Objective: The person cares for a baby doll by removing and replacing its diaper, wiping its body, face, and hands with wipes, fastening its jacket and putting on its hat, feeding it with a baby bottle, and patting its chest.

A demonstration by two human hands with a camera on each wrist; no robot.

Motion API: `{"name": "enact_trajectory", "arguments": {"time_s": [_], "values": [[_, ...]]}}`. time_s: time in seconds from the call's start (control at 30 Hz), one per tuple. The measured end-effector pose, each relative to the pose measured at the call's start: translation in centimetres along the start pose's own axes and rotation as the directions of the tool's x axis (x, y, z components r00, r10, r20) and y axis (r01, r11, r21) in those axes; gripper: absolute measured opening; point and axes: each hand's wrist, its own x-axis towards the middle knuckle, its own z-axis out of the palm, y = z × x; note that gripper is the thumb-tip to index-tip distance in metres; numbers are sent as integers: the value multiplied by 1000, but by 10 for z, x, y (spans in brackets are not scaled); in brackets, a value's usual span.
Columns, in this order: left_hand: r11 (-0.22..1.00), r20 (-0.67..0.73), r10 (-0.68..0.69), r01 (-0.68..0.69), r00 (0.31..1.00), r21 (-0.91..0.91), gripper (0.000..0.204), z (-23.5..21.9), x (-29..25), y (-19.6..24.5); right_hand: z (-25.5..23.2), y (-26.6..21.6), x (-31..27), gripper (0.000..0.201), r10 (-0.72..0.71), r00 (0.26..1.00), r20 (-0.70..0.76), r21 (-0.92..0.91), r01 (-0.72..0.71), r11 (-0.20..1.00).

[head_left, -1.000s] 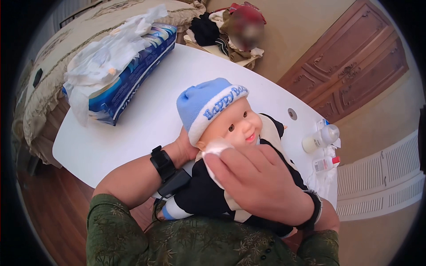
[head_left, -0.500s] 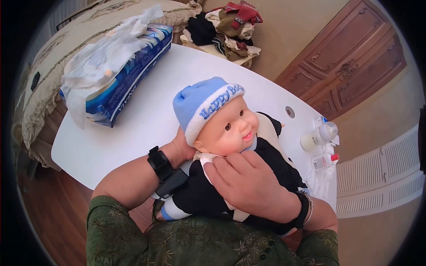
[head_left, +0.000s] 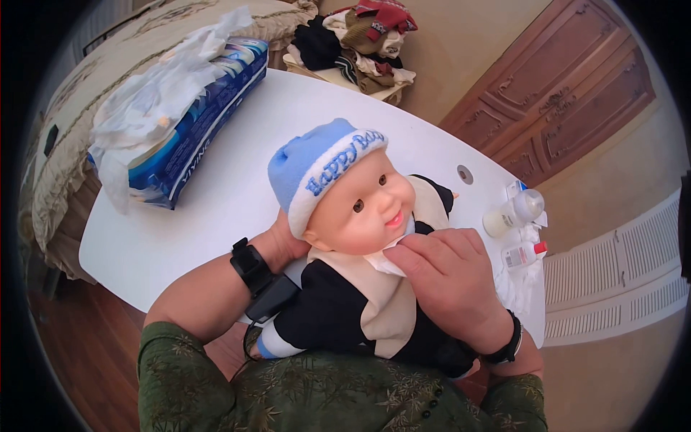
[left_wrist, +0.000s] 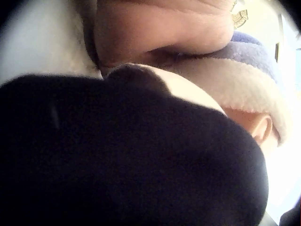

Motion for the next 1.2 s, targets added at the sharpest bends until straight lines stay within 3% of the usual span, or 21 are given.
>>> {"name": "enact_trajectory", "arguments": {"time_s": [0.3,0.37,0.4,0.5,0.57,0.67,0.73,0.87,0.9,0.93,0.97,1.0,1.03,1.07,1.13,1.2], "values": [[972,65,8,-23,998,233,55,-5,0,0,-5,26,-4,28,89,994,-57,10,-88,996],[978,114,-3,-20,993,207,62,-15,0,-7,-2,34,-5,27,110,992,-66,35,-108,993],[991,-32,-69,72,997,112,59,-2,-3,1,0,36,-3,25,120,989,-82,72,-114,991],[991,19,-127,126,992,41,57,-16,-1,-4,4,42,3,21,172,978,-115,131,-157,979],[978,10,-151,148,988,147,55,-10,-1,-2,9,48,9,19,216,968,-132,154,-195,969],[988,45,-124,119,991,100,54,-3,1,0,24,62,15,18,244,961,-132,222,-212,952],[988,-56,-152,152,987,-13,61,-5,0,1,36,70,20,19,224,959,-172,292,-168,942],[992,-85,-110,116,990,59,58,-6,-8,2,49,81,32,16,298,936,-187,345,-221,912],[905,-75,-28,57,997,422,57,-14,-12,-2,47,81,36,15,383,907,-174,403,-289,868],[689,-31,47,-9,998,725,56,-25,-16,-6,45,81,37,15,463,872,-155,460,-351,816],[375,40,102,-75,994,924,55,-37,-19,-10,44,80,36,15,470,867,-163,461,-354,813],[8,127,129,-129,983,992,54,-45,-21,-11,44,78,33,15,464,880,-99,464,-372,804],[-359,218,124,-161,968,919,53,-51,-22,-11,43,75,30,15,454,890,-31,467,-389,794],[-362,216,120,-160,969,918,53,-51,-23,-7,40,71,27,15,457,889,-33,471,-389,791],[-362,154,57,-123,986,924,52,-47,-26,0,28,65,18,18,294,955,44,478,-279,833],[-364,167,94,-122,981,923,53,-43,-25,-6,14,60,10,18,291,954,64,473,-286,833]]}}
